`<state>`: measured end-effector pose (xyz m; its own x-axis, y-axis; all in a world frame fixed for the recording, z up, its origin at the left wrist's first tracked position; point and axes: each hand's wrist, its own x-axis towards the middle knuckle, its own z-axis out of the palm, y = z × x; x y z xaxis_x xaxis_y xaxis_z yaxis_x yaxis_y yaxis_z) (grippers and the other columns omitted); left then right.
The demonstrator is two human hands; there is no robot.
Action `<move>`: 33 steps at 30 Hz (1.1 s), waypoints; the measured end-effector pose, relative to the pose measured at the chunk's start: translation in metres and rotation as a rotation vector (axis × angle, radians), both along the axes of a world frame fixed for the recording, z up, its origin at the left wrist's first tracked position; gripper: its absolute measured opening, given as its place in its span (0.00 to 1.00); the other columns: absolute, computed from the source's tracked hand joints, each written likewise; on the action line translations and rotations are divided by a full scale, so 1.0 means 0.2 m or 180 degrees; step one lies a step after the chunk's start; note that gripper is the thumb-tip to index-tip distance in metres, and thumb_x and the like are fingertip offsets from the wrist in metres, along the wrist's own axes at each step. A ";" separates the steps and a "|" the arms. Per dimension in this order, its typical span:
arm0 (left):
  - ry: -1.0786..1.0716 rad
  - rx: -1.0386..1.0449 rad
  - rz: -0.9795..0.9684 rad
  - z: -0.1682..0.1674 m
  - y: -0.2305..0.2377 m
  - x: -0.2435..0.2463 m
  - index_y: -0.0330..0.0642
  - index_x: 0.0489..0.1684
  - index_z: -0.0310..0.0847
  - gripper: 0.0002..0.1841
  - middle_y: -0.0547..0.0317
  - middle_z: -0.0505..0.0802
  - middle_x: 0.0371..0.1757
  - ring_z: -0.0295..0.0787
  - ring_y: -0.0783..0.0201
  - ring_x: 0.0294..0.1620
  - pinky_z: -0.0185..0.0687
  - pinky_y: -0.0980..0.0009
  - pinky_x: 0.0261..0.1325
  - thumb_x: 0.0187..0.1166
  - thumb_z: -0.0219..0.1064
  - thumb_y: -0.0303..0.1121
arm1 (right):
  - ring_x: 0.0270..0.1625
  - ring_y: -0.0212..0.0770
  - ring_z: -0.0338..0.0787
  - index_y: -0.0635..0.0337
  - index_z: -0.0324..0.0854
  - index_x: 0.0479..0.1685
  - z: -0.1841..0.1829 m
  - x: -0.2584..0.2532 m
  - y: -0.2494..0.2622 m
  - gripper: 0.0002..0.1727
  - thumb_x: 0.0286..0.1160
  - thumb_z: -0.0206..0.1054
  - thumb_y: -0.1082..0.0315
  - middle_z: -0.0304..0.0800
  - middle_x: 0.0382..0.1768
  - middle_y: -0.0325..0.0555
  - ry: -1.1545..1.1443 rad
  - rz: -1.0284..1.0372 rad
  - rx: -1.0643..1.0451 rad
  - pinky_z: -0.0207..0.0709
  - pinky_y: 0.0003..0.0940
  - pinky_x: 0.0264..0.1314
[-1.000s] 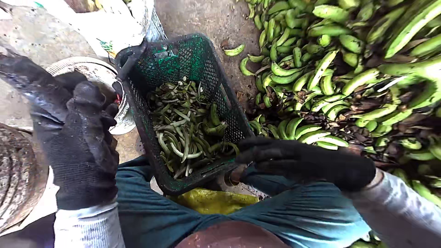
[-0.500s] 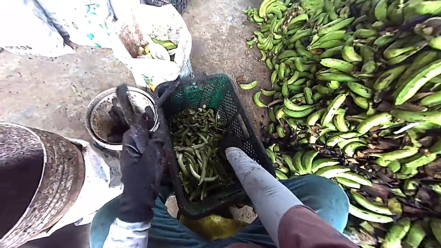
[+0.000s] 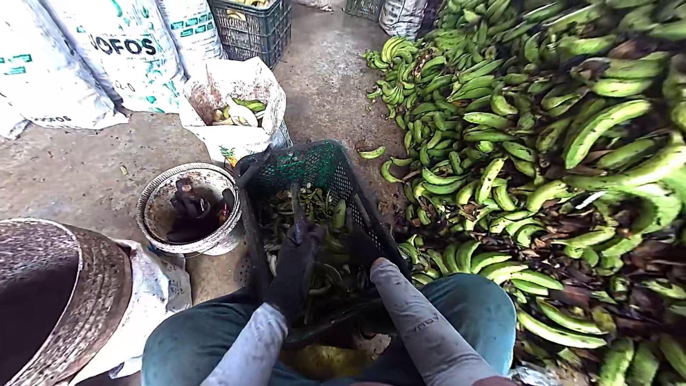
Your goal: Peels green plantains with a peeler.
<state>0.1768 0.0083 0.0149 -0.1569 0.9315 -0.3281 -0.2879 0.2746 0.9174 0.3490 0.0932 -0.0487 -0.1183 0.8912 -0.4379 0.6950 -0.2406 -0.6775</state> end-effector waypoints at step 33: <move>0.0526 0.1089 -0.0420 -0.04 -0.11 0.25 0.32 0.81 0.64 0.29 0.58 0.88 0.42 0.86 0.67 0.37 0.86 0.69 0.43 0.91 0.48 0.46 | 0.40 0.36 0.87 0.45 0.64 0.82 0.52 0.43 -0.01 0.28 0.85 0.55 0.48 0.88 0.49 0.43 0.2899 -0.0764 0.1241 0.83 0.33 0.41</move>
